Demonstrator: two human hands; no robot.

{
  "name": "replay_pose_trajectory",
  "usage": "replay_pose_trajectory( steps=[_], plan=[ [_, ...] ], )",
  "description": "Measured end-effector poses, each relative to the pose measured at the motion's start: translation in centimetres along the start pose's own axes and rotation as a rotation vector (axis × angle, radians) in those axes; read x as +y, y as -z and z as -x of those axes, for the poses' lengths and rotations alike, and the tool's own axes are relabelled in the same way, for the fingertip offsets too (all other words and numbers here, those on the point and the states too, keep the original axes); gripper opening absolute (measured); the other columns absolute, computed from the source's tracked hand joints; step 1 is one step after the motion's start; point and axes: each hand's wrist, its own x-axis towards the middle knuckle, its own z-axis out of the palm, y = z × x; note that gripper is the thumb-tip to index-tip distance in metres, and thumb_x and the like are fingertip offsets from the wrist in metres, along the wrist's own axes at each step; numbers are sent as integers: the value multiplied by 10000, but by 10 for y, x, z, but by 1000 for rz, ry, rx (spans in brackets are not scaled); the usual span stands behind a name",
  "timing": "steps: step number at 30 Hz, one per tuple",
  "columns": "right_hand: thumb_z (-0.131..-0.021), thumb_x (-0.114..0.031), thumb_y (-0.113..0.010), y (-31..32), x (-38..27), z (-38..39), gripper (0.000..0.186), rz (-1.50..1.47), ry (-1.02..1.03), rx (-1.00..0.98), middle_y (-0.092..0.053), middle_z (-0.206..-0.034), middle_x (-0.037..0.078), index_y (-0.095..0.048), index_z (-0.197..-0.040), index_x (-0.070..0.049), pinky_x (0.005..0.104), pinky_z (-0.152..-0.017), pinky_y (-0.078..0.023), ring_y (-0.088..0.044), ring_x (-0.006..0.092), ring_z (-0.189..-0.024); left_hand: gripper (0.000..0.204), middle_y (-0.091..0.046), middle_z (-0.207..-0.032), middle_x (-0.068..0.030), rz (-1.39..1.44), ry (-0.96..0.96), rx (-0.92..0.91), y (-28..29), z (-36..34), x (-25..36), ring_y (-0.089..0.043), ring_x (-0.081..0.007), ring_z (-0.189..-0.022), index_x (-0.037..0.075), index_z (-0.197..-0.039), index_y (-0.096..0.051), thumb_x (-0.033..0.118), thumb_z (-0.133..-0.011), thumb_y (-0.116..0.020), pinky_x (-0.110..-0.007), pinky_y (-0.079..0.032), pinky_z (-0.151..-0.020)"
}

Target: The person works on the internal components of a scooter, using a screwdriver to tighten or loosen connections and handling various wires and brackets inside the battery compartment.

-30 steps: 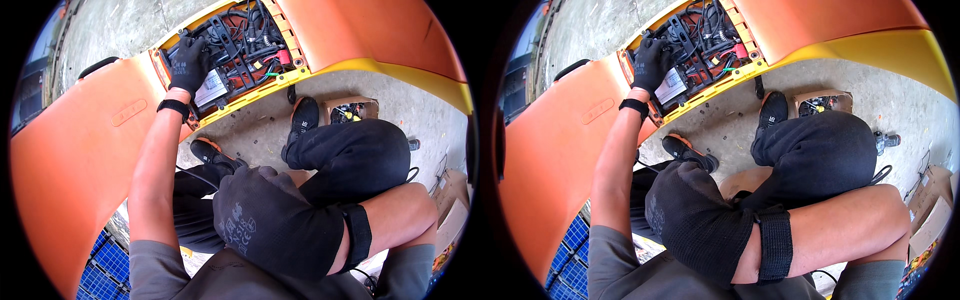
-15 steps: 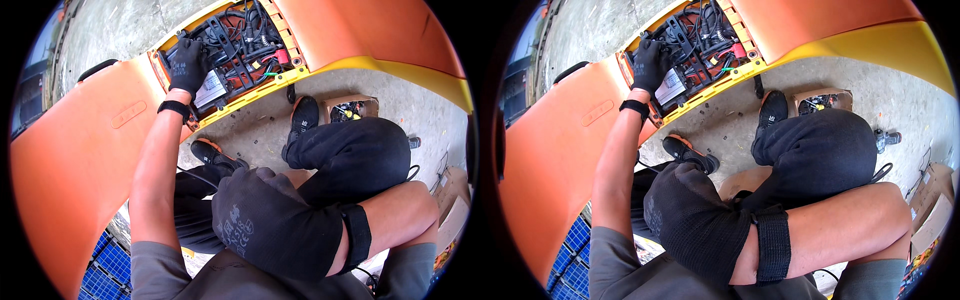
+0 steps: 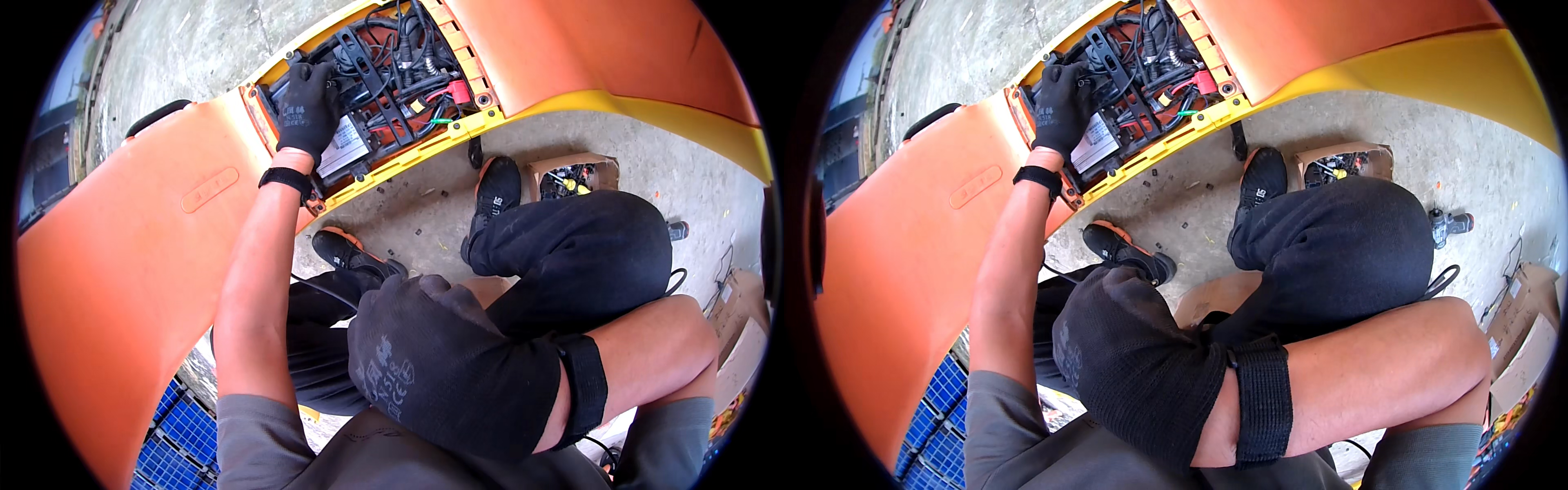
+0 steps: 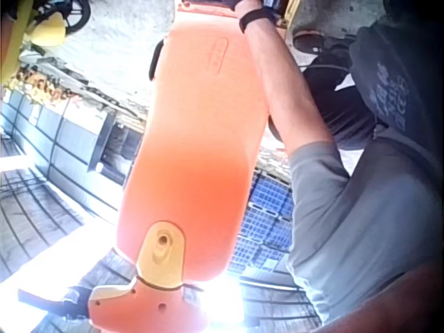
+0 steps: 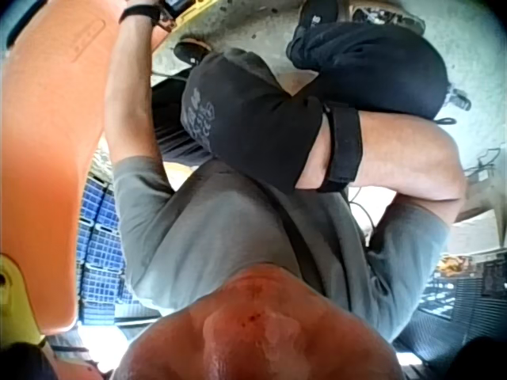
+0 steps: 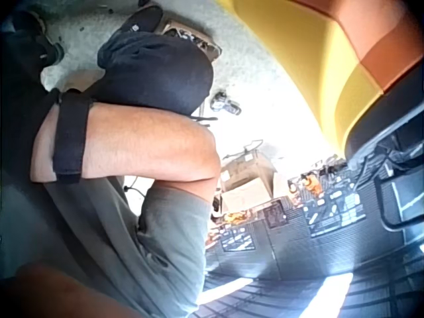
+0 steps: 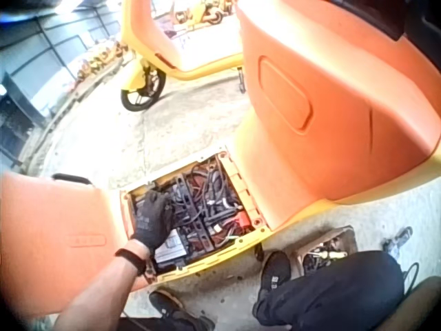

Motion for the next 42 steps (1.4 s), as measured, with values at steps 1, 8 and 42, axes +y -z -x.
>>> replay_pose_trajectory(
  steps=[1,8,42],
  plan=[
    [-812,-219,-583,1,0,0,227,8,-5,-36,-621,-902,145,-647,-942,-44,395,-763,-516,-625,282,-884,177,-555,-1146,-206,34,-28,-4,1,0,-1,-636,-430,-974,71,-1008,-605,83,-850,-682,-509,-536,-801],
    [-835,-227,-566,-14,-3,2,238,-55,-4,166,-648,-802,163,-692,-891,-33,458,-750,-504,-627,312,-782,186,-562,-1087,-214,-22,87,-48,-3,-2,2,-599,-425,-978,45,-989,-624,96,-836,-716,-494,-505,-830],
    [-819,-223,-576,-11,-3,2,222,-79,-12,89,-656,-790,142,-708,-868,-52,438,-733,-503,-637,294,-779,175,-547,-1106,-223,-17,47,-47,-2,-1,5,-598,-438,-977,38,-995,-600,106,-871,-703,-506,-506,-838]
  ],
)
